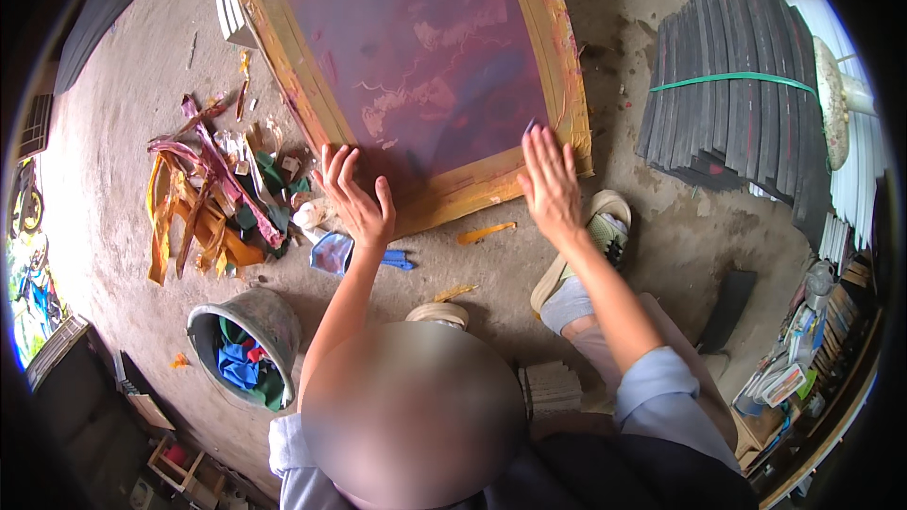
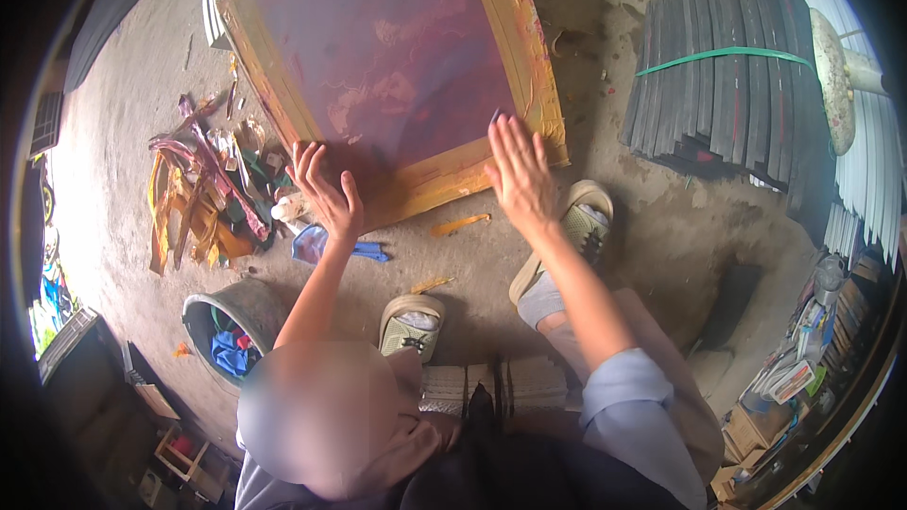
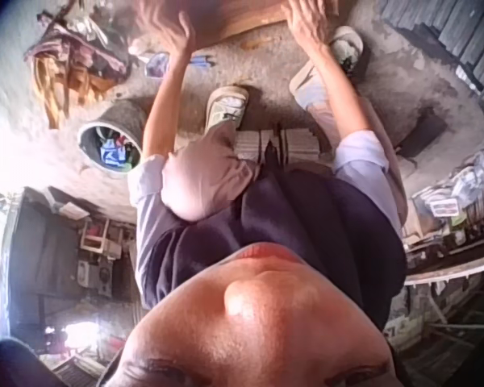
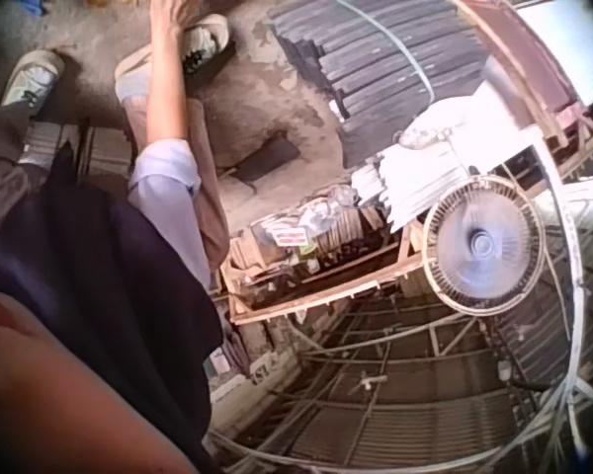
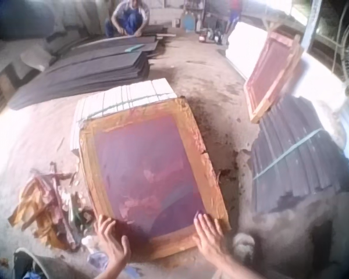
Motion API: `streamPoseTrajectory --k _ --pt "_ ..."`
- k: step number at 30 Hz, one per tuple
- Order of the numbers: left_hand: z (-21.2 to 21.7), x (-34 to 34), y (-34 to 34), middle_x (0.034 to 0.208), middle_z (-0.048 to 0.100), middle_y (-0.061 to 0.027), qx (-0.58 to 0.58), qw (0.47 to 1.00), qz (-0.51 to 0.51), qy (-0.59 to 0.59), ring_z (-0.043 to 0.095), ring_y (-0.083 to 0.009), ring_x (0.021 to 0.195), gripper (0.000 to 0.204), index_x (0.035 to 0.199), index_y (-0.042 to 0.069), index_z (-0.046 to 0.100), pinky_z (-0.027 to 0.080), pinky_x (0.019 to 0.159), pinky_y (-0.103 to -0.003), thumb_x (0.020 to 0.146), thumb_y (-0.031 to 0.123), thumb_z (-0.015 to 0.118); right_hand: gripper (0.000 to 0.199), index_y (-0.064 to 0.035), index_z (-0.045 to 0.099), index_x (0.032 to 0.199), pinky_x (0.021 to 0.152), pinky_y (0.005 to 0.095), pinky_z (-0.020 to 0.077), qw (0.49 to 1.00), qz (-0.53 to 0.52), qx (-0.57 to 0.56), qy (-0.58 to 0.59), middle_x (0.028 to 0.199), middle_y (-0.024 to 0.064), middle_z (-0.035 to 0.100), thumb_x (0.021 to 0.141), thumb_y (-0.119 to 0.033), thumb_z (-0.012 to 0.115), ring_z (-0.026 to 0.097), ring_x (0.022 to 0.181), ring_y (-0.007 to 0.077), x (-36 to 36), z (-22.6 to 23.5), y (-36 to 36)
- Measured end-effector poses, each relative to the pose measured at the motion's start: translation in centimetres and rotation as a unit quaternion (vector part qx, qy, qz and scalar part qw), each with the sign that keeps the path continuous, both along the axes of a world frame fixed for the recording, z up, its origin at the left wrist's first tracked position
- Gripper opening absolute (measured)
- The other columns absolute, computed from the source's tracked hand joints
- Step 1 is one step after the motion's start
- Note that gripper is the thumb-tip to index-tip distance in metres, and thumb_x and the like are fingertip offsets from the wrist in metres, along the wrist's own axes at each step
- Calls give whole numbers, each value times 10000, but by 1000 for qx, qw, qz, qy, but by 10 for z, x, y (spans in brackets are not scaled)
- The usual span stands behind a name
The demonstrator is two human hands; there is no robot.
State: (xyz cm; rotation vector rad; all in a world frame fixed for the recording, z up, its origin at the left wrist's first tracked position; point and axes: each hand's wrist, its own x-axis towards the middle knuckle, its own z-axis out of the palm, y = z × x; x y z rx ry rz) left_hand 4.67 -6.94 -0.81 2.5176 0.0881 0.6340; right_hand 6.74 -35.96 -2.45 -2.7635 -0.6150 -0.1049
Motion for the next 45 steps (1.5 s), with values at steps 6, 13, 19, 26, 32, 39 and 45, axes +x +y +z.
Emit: streamPoseTrajectory --k 6,13,19,26,32,39,45 --pt "1 4 -14 1369 418 -136 -30 999 -17 7 253 -364 1423 507 1352 65 396 82 1156 -582 896 237 537 569 -13 337 1462 1155 472 251 982 -51 65 -171 1507 173 359 993 -302 478 327 1405 315 154 41 40" --pt "2 0 -3 1349 440 -144 -61 998 -20 -6 270 -381 1412 505 1339 53 410 76 1152 -585 936 349 483 598 -94 257 1510 1199 481 75 998 37 14 -41 1571 87 237 988 -300 464 194 1463 235 45 6 -8" --pt "-1 -3 -3 1333 449 -148 -79 997 -26 2 286 -388 1401 500 1327 50 418 83 1148 -586 944 367 479 614 32 302 1461 1191 478 153 984 -91 30 -150 1532 197 294 1006 -366 412 248 1443 300 172 43 67" --pt "-1 -3 7 1316 467 -149 -101 994 -32 -8 290 -394 1397 502 1321 52 421 75 1147 -593 933 363 494 567 -36 333 1470 1196 484 139 978 184 15 -97 1556 132 269 973 -248 503 211 1457 268 105 33 62" --pt "-3 -4 1 1316 464 -144 -100 995 -31 3 286 -388 1401 508 1320 61 416 69 1147 -594 937 386 493 548 -109 300 1494 1207 446 36 987 68 147 -10 1570 76 221 984 -211 472 138 1472 230 63 11 97" --pt "0 -2 -5 1310 469 -148 -124 991 -50 -8 304 -384 1392 521 1319 60 422 60 1145 -601 920 383 512 488 -50 359 1459 1199 473 103 987 -65 51 -139 1560 105 265 998 -194 430 182 1466 251 137 30 60" --pt "-3 -4 6 1303 464 -163 -133 990 -41 -11 294 -382 1397 506 1302 32 431 67 1147 -590 956 401 441 563 -81 383 1456 1200 447 157 970 235 33 -53 1555 64 306 935 -216 548 208 1464 237 45 17 117"
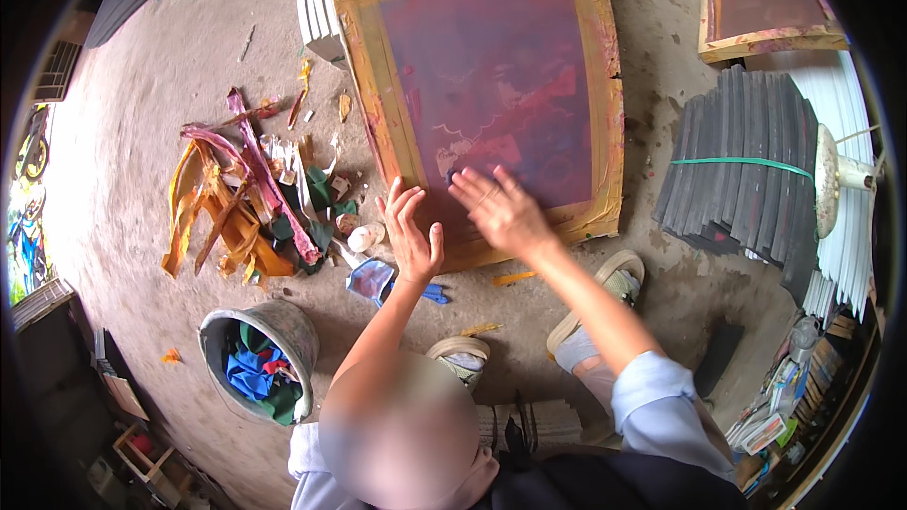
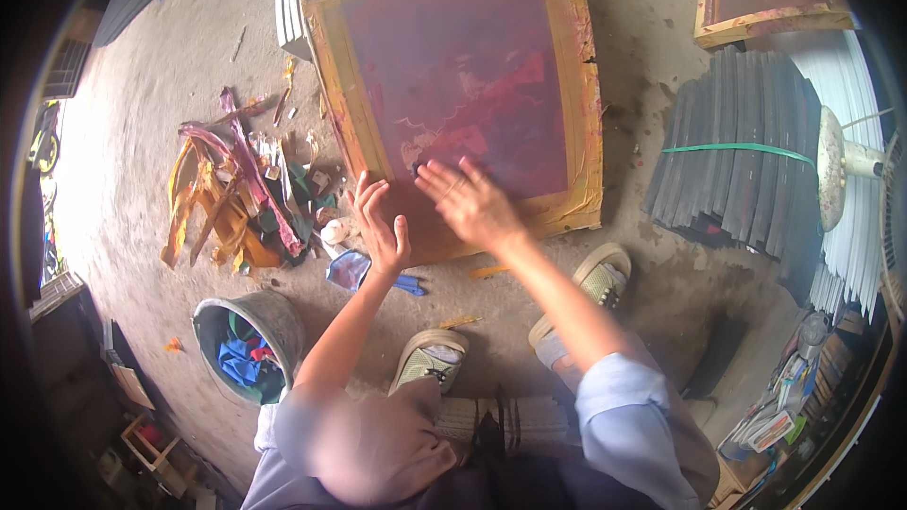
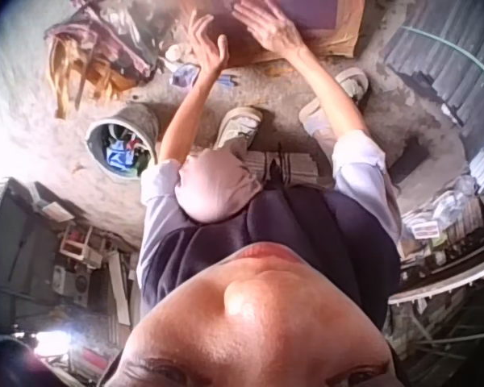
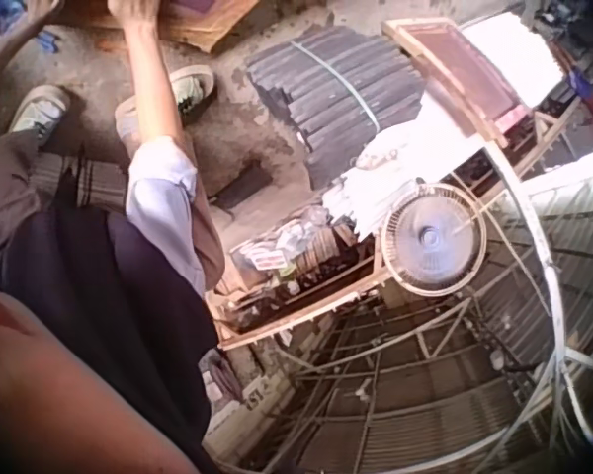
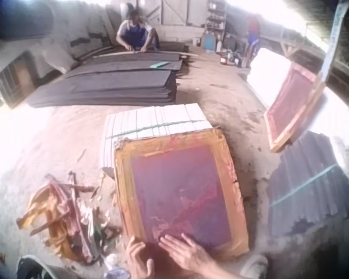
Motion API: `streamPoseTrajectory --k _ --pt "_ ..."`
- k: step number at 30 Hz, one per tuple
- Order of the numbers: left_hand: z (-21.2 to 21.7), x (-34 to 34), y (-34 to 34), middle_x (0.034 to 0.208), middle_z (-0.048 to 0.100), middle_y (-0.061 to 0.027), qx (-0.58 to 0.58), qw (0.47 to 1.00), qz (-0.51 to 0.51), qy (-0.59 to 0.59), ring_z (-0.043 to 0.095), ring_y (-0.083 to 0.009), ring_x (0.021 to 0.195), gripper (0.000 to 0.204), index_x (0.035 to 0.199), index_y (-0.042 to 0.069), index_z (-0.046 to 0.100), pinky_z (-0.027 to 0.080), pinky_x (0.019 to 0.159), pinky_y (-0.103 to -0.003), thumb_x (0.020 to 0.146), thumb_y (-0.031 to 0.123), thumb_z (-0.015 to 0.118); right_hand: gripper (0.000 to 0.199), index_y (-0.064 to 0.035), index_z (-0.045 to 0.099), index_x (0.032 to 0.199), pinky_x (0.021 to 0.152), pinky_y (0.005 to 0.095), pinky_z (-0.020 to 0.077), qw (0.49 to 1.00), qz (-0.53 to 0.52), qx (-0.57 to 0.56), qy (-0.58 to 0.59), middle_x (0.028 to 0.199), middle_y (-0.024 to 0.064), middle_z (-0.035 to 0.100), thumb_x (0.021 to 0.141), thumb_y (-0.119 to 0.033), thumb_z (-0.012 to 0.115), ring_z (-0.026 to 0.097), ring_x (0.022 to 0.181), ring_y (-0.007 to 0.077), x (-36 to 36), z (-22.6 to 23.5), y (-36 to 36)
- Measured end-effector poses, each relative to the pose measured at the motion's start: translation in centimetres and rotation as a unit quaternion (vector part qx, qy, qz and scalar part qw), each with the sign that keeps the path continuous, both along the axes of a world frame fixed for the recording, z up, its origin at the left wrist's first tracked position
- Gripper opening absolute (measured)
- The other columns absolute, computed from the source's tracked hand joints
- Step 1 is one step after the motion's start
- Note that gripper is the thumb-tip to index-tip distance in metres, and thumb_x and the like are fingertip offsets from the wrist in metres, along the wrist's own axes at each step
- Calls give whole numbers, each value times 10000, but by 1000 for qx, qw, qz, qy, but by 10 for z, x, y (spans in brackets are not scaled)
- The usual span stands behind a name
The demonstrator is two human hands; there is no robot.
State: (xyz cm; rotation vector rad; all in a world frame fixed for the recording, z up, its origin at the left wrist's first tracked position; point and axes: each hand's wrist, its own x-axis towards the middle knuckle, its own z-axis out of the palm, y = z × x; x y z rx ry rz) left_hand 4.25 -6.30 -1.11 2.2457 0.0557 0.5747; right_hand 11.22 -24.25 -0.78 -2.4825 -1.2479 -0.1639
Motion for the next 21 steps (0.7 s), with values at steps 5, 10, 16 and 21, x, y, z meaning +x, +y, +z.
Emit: streamPoseTrajectory --k 5,10,16,21 --pt "2 7 -10 1302 474 -147 -6 1000 -4 -16 317 -376 1385 504 1321 62 421 77 1145 -602 915 342 524 508 -53 343 1469 1193 480 146 966 -241 50 -85 1548 123 291 986 -170 445 224 1455 253 104 24 -42" --pt "-1 -1 -2 1305 469 -151 0 1000 4 4 323 -367 1382 501 1319 53 419 89 1154 -586 910 320 529 484 -22 485 1382 1182 495 172 994 -10 73 83 1487 150 409 926 -176 531 307 1424 285 7 8 35" --pt "3 5 -14 1335 439 -173 -31 999 2 -10 310 -389 1388 532 1346 45 386 73 1149 -601 917 335 510 483 -45 367 1458 1200 469 125 953 -278 77 -88 1548 138 289 992 -157 427 233 1450 284 150 40 -45" --pt "0 2 -4 1450 356 -208 20 999 37 2 275 -402 1409 576 1417 22 329 83 1155 -594 900 181 527 514 -9 437 1413 1189 454 180 995 -83 48 11 1503 164 374 935 -178 518 259 1439 317 39 16 56"
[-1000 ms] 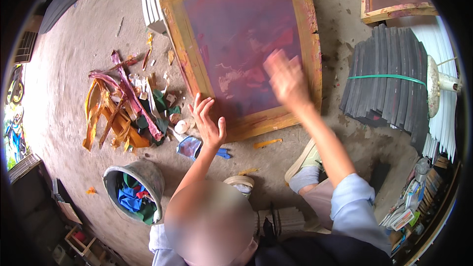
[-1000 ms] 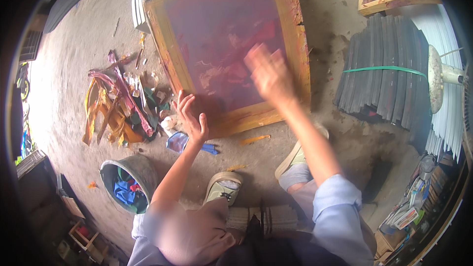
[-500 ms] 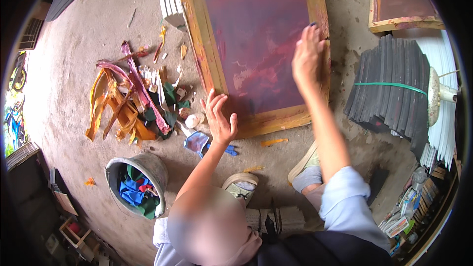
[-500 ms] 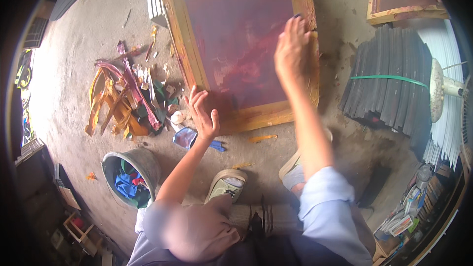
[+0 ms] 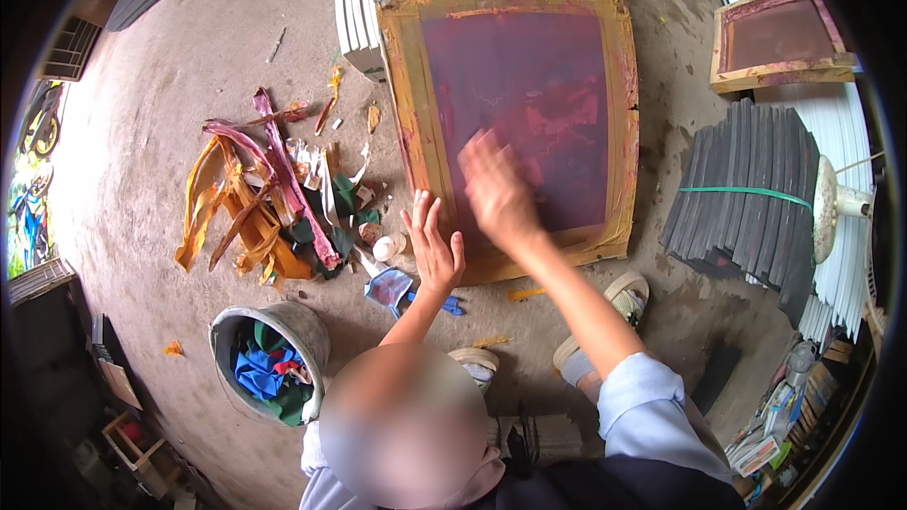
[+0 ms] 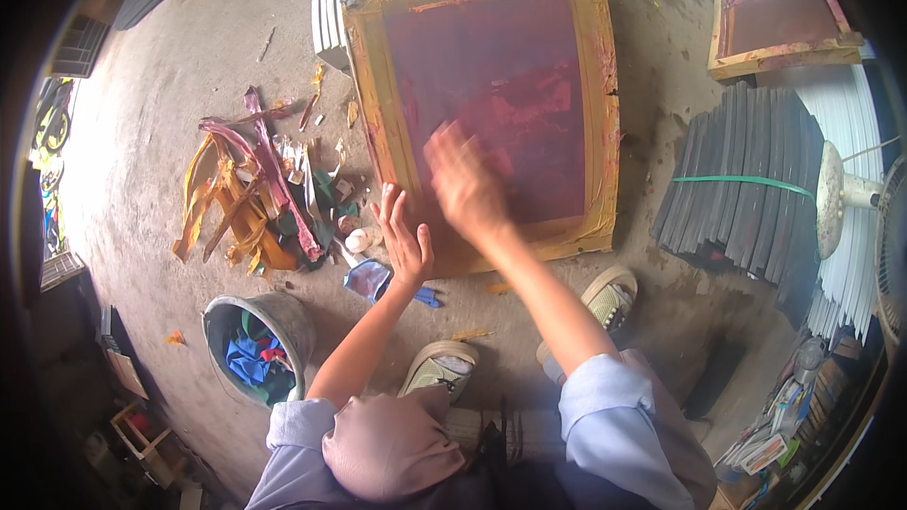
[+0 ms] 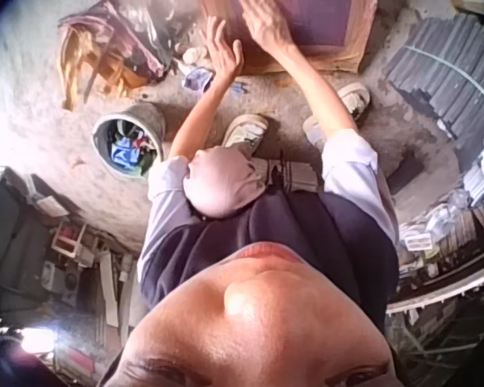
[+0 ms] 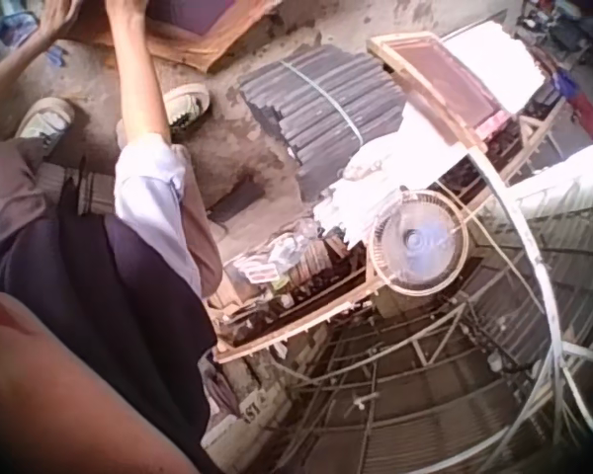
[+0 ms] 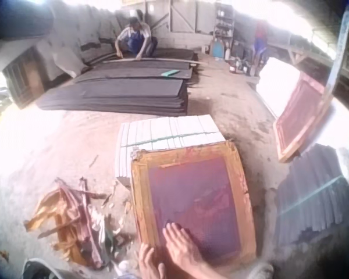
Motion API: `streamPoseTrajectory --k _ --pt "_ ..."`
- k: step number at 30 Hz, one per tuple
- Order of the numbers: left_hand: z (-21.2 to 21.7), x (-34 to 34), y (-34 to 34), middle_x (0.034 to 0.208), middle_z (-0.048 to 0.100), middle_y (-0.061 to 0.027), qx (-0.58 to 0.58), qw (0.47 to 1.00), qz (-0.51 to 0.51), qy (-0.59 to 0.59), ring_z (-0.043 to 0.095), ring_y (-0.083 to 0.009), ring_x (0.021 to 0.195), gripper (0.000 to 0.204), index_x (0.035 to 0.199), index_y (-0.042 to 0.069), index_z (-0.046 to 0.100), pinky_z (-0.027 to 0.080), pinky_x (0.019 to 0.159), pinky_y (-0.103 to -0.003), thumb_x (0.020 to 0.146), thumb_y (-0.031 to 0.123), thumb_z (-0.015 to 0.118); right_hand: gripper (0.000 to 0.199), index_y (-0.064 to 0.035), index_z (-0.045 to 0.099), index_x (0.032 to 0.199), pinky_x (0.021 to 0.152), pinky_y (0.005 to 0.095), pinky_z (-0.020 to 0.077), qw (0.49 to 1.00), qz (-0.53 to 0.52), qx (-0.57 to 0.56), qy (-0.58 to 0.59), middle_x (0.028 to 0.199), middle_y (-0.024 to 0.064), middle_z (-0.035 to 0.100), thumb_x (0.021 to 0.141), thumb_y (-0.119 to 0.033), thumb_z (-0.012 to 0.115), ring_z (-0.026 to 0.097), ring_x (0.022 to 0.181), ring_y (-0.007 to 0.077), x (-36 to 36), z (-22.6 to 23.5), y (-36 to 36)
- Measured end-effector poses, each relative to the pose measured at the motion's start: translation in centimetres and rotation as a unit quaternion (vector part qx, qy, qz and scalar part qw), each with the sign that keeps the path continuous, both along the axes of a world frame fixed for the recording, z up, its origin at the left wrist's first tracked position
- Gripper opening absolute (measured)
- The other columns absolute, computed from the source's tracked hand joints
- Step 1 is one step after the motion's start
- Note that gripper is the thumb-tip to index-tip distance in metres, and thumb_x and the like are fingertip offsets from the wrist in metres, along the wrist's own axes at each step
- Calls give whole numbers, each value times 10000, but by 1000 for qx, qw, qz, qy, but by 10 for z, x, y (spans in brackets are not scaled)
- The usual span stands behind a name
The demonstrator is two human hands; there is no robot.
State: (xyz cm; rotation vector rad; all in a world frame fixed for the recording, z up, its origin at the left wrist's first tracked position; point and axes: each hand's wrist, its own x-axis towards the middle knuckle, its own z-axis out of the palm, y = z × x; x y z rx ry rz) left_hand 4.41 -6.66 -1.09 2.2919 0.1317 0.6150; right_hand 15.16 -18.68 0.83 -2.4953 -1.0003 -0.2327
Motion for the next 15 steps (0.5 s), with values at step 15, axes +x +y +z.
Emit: streamPoseTrajectory --k 15 --pt "9 2 -3 1523 289 -208 -6 1000 -16 23 190 -384 1454 652 1457 -16 281 44 1166 -560 842 19 494 444 -79 502 1385 1180 454 207 985 0 -92 -146 1460 96 459 947 -149 498 343 1409 248 123 35 -78"
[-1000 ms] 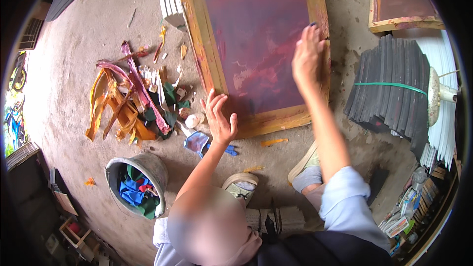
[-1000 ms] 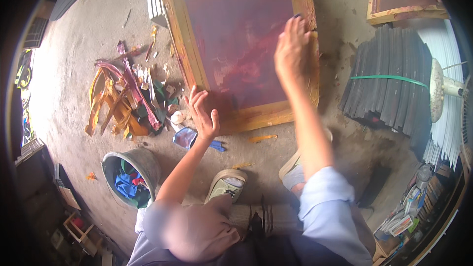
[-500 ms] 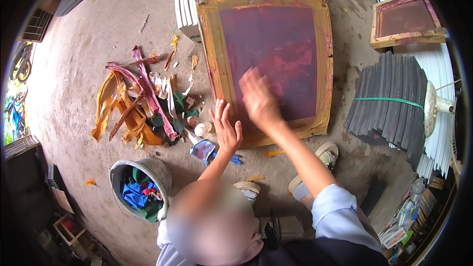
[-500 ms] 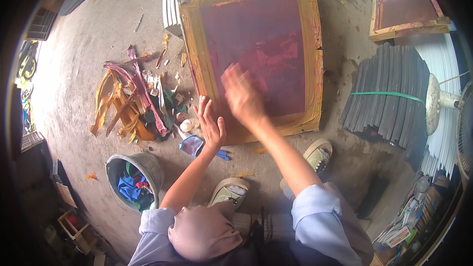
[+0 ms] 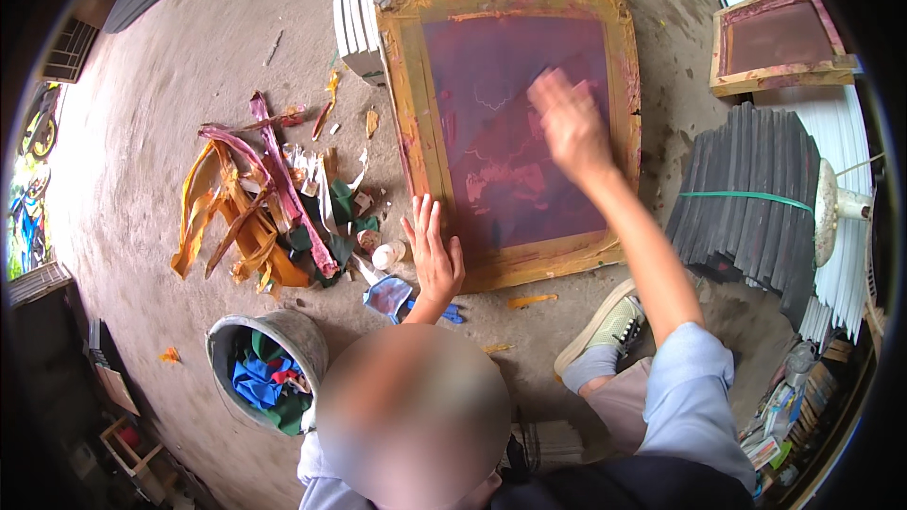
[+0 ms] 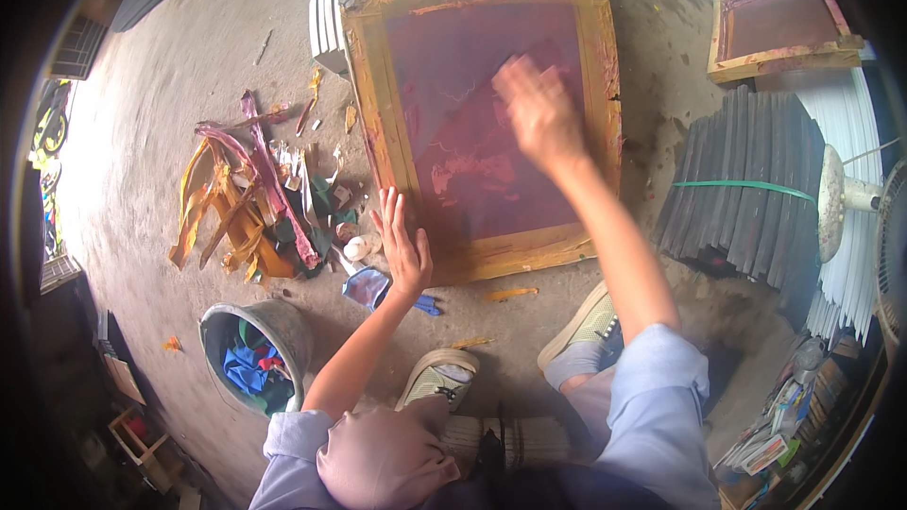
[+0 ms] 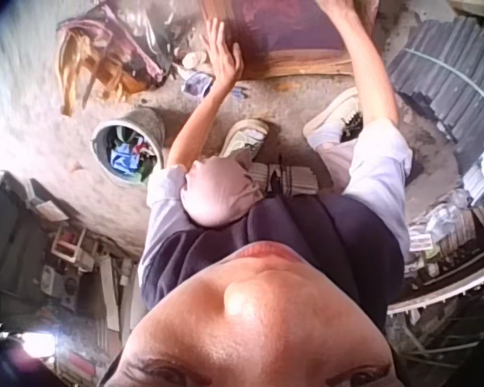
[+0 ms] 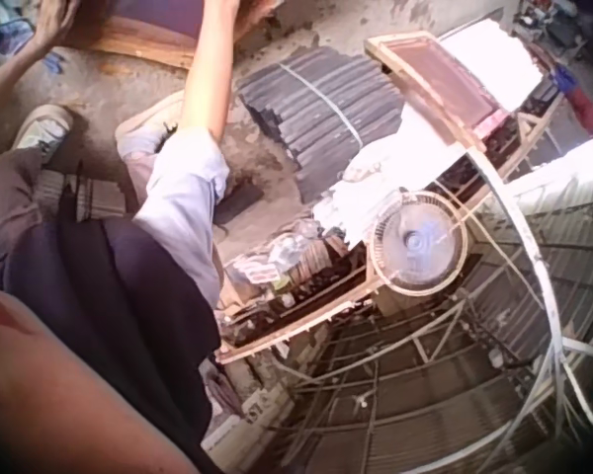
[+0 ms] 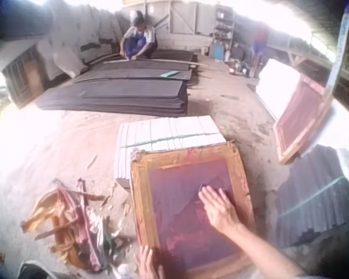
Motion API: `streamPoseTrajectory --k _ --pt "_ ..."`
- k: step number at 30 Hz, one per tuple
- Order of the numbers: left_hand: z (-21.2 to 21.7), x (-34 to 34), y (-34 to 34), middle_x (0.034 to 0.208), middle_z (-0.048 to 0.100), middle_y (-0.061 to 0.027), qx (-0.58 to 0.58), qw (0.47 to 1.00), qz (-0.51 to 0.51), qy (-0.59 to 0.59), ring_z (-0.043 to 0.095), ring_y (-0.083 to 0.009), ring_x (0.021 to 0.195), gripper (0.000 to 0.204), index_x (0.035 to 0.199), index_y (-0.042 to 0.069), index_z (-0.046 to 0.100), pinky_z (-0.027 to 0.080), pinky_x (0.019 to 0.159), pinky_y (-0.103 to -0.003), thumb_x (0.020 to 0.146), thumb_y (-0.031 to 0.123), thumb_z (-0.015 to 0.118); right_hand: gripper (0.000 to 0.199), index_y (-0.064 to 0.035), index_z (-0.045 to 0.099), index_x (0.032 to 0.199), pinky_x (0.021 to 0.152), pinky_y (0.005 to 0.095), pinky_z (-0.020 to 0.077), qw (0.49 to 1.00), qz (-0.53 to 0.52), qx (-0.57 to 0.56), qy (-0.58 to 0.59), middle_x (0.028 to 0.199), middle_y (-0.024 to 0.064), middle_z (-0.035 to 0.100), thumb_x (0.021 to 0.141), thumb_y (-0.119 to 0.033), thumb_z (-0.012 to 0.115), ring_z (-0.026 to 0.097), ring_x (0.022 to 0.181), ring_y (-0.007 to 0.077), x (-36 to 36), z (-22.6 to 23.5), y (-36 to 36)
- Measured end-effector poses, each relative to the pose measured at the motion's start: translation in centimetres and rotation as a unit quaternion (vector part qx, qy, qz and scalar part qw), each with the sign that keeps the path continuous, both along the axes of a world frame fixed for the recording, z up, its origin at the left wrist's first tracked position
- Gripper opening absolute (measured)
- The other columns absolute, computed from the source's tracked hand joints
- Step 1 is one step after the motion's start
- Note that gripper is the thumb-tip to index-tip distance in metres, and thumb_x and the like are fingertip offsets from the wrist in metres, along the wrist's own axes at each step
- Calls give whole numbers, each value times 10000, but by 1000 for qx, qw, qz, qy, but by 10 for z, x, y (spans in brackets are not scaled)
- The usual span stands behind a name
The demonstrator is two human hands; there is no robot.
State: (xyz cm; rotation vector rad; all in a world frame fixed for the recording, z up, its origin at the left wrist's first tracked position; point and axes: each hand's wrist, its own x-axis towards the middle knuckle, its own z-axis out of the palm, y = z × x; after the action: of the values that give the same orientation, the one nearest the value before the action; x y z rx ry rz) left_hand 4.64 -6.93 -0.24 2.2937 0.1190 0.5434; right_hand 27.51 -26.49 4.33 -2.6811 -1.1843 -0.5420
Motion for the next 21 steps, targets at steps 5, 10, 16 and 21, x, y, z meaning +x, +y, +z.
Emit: streamPoseTrajectory --k 5,10,16,21 --pt "-4 -4 3 1515 310 -192 19 1000 5 21 208 -392 1445 661 1463 4 284 59 1163 -573 850 58 524 449 8 470 1382 1191 450 164 977 -122 164 55 1472 164 419 959 -142 467 328 1413 279 -16 -16 44" --pt "-3 -3 5 1507 325 -189 7 1000 -1 1 220 -395 1440 647 1462 7 290 77 1160 -576 860 70 518 429 -52 507 1370 1162 477 219 999 -34 -33 -16 1460 142 446 958 -164 466 354 1398 281 13 14 1" --pt "-4 -3 2 1518 307 -173 49 999 1 20 206 -377 1449 645 1453 11 305 86 1161 -571 839 16 502 465 52 410 1399 1182 469 188 986 -130 89 50 1491 213 365 976 -141 426 280 1421 358 -71 -22 31" --pt "2 -3 7 1537 282 -154 61 998 -10 22 203 -338 1457 623 1452 6 317 130 1164 -555 850 -11 472 466 50 543 1300 1160 419 289 967 45 55 243 1467 155 432 843 -42 526 336 1412 257 -239 -42 50"
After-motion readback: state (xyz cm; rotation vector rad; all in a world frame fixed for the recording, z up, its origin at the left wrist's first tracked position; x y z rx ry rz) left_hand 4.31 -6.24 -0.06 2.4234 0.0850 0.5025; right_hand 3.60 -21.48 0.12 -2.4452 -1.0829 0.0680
